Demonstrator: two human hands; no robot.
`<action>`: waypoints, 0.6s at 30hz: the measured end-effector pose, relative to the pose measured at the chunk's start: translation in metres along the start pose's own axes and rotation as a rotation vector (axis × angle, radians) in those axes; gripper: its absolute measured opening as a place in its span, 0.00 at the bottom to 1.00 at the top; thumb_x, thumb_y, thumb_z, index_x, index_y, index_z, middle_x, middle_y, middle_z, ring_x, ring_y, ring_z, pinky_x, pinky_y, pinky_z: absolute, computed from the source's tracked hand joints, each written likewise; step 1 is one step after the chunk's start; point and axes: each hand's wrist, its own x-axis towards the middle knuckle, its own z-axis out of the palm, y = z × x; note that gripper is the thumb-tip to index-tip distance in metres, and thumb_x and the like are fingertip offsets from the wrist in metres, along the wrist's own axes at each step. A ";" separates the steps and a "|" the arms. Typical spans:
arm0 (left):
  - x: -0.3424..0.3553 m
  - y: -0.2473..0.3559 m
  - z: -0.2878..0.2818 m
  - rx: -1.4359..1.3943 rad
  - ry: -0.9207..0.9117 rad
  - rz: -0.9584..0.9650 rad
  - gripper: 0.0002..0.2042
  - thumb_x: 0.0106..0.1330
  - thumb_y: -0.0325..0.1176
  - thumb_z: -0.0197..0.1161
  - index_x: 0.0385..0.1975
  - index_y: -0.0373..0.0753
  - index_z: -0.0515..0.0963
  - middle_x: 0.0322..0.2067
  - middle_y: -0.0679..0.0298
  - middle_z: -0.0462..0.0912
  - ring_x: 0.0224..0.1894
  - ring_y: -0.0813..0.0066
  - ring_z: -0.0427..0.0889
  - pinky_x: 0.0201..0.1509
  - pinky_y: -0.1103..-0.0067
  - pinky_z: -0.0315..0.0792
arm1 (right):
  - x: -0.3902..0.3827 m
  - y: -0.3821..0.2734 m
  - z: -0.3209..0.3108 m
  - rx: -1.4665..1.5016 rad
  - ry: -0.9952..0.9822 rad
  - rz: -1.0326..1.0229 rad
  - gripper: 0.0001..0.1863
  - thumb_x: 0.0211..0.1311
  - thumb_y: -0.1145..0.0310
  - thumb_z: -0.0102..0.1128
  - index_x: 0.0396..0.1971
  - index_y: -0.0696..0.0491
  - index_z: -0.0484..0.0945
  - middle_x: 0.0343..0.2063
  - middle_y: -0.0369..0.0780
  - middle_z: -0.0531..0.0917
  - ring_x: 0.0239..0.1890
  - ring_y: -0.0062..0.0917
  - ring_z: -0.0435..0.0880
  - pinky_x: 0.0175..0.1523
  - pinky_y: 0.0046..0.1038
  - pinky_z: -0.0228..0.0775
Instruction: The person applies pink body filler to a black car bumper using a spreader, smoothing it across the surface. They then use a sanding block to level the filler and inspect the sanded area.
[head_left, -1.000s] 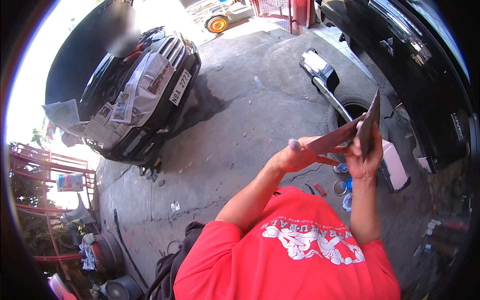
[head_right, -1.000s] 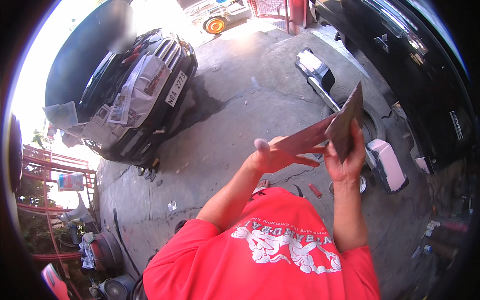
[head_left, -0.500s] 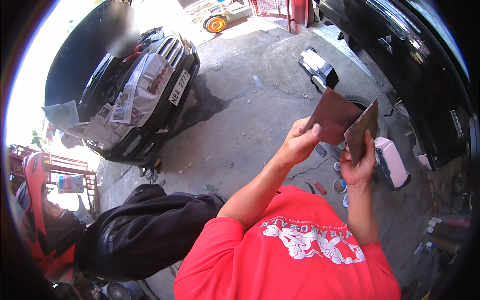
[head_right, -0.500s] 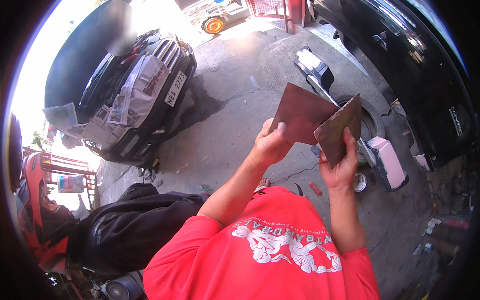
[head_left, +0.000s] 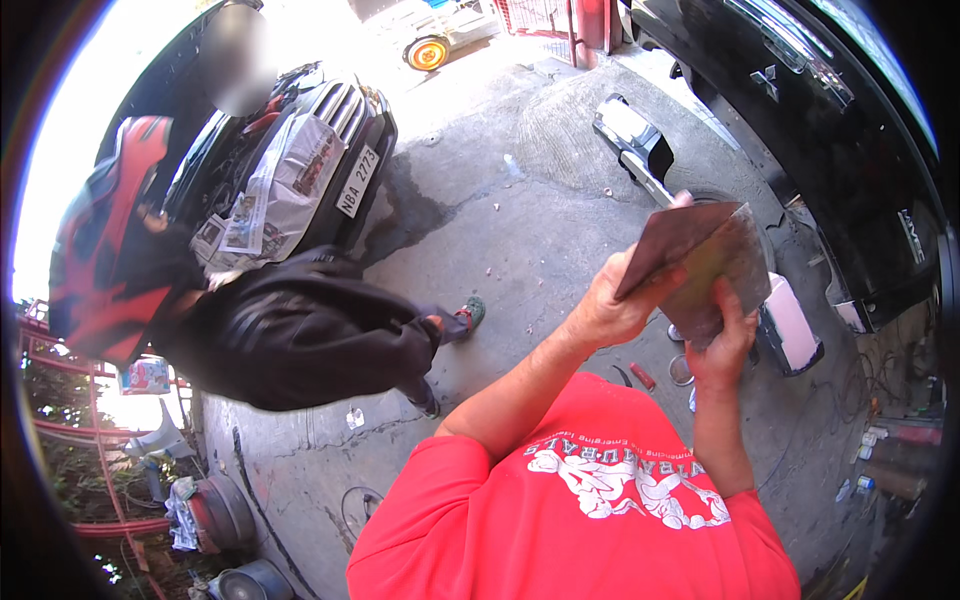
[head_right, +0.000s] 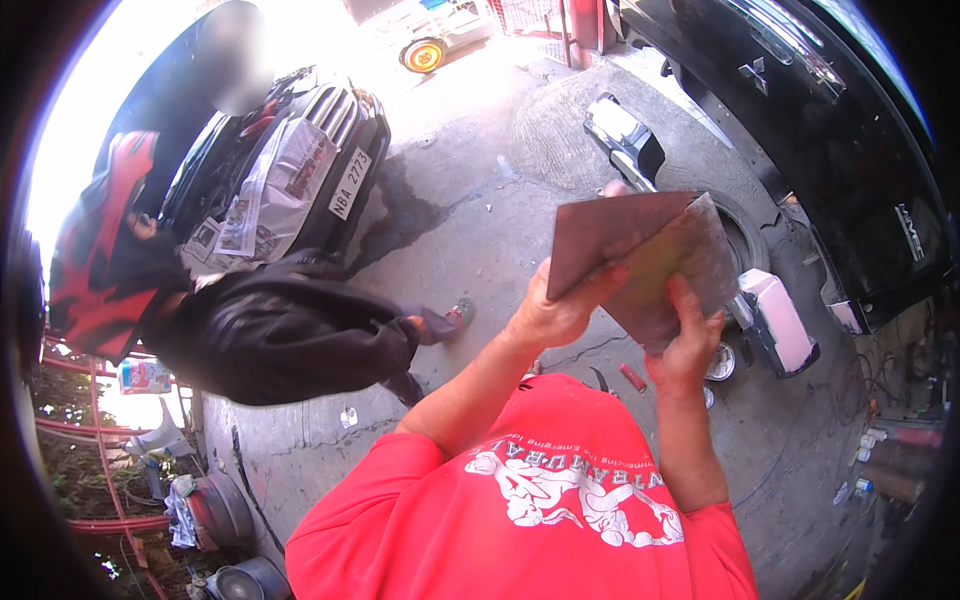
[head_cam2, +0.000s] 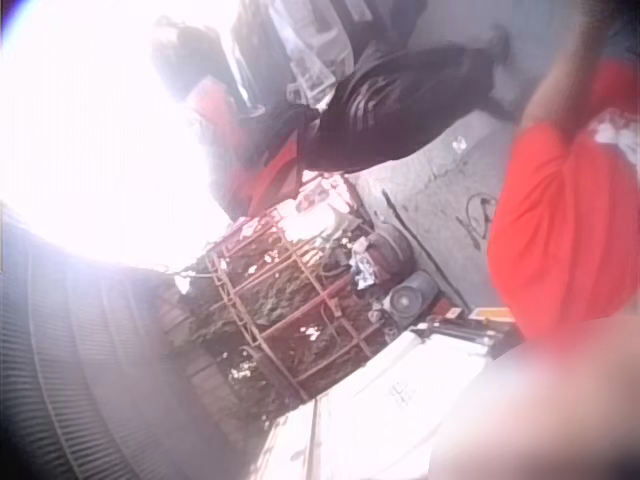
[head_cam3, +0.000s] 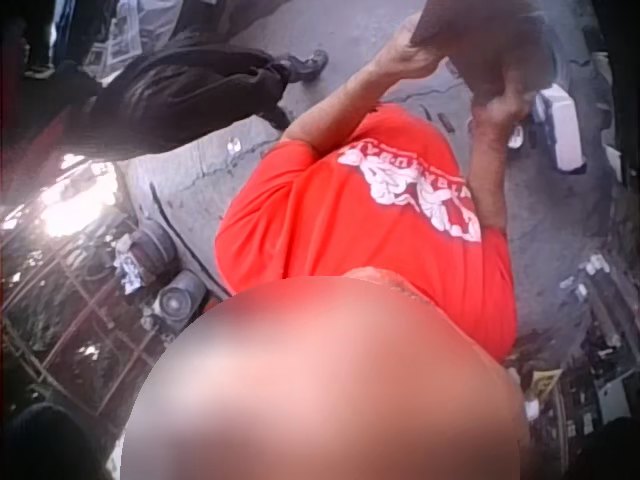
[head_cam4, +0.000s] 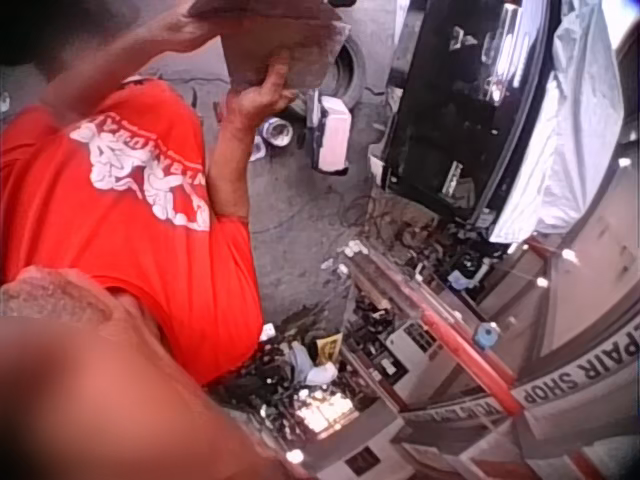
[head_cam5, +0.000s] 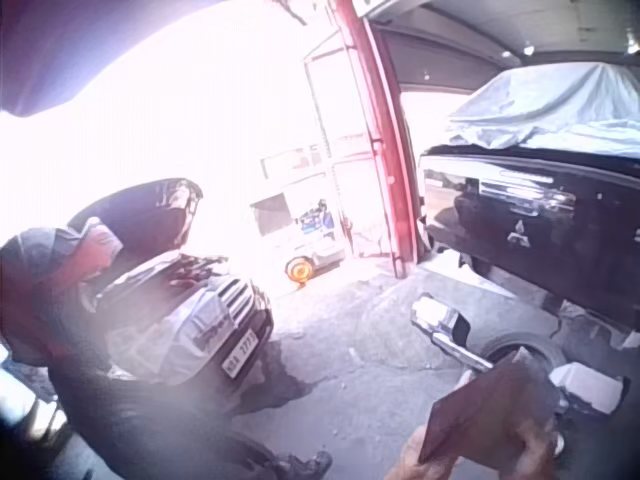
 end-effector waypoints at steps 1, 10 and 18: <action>-0.001 0.001 0.002 0.020 -0.004 0.013 0.21 0.80 0.29 0.63 0.69 0.33 0.73 0.57 0.57 0.86 0.62 0.67 0.83 0.65 0.73 0.74 | 0.001 -0.001 -0.001 -0.054 0.060 0.011 0.26 0.70 0.72 0.70 0.65 0.58 0.76 0.55 0.43 0.86 0.54 0.33 0.89 0.61 0.36 0.82; -0.014 0.011 -0.028 -0.029 -0.377 -0.519 0.15 0.78 0.36 0.69 0.56 0.34 0.82 0.34 0.60 0.90 0.34 0.75 0.85 0.41 0.71 0.80 | 0.014 -0.035 -0.011 -0.507 -0.266 0.058 0.14 0.69 0.74 0.71 0.52 0.60 0.86 0.43 0.38 0.91 0.44 0.23 0.89 0.53 0.28 0.81; -0.031 -0.022 -0.025 -0.083 -0.610 -0.436 0.29 0.69 0.52 0.78 0.58 0.34 0.82 0.46 0.57 0.91 0.46 0.72 0.86 0.52 0.70 0.82 | 0.008 -0.032 -0.001 -0.878 -0.767 -0.032 0.11 0.69 0.71 0.70 0.46 0.60 0.88 0.37 0.40 0.92 0.39 0.21 0.89 0.47 0.30 0.80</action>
